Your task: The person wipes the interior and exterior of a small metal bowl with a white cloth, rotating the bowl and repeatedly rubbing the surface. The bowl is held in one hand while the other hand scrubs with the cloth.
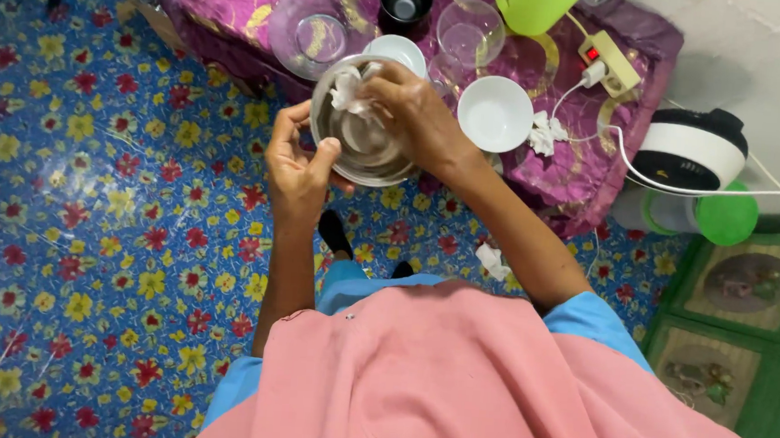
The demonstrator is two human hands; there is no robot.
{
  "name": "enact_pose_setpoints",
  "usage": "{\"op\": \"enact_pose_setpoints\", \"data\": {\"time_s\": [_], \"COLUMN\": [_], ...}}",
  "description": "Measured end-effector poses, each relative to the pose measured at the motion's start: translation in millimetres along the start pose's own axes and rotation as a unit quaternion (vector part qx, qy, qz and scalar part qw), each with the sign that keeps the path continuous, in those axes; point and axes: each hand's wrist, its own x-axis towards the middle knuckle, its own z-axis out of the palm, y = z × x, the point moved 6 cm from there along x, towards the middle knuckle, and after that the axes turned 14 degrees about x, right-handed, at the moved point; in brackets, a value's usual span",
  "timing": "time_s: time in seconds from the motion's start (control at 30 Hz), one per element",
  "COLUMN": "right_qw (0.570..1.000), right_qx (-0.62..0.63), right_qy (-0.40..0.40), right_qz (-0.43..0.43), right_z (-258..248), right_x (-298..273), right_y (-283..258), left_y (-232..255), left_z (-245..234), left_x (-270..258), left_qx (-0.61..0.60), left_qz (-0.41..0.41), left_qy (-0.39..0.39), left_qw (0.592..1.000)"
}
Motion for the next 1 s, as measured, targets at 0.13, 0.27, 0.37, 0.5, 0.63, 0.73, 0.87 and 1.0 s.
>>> {"op": "enact_pose_setpoints", "data": {"time_s": [0.13, 0.27, 0.37, 0.5, 0.63, 0.73, 0.87, 1.0], "right_qw": [0.996, 0.992, 0.994, 0.999, 0.996, 0.986, 0.997, 0.969], "right_qx": [0.085, 0.064, -0.05, 0.0, 0.081, 0.118, -0.042, -0.239], "right_qy": [0.006, -0.069, -0.052, 0.014, -0.037, -0.104, -0.07, 0.008], "right_qz": [0.038, 0.084, 0.076, 0.05, 0.024, 0.051, -0.013, -0.063], "right_z": [26, 22, 8, 16, 25, 33, 25, 4], "right_x": [-26, -40, -39, -28, -12, -6, 19, 61], "right_y": [12, -15, -9, 24, -1, -9, 14, -5], "left_y": [-14, -19, -19, -12, 1, -12, -17, 6], "left_z": [11, 0, 0, 15, 4, -17, -39, -56], "left_x": [-9, -9, -10, -11, -2, 15, 36, 49], "left_qx": [-0.063, -0.069, -0.067, -0.061, -0.049, -0.047, -0.064, -0.022], "left_qz": [0.033, 0.033, 0.036, 0.037, 0.034, 0.03, 0.048, 0.016], "left_qy": [0.012, 0.031, 0.025, -0.009, 0.026, 0.047, 0.094, 0.091], "left_qw": [0.997, 0.997, 0.997, 0.997, 0.998, 0.997, 0.992, 0.995]}}
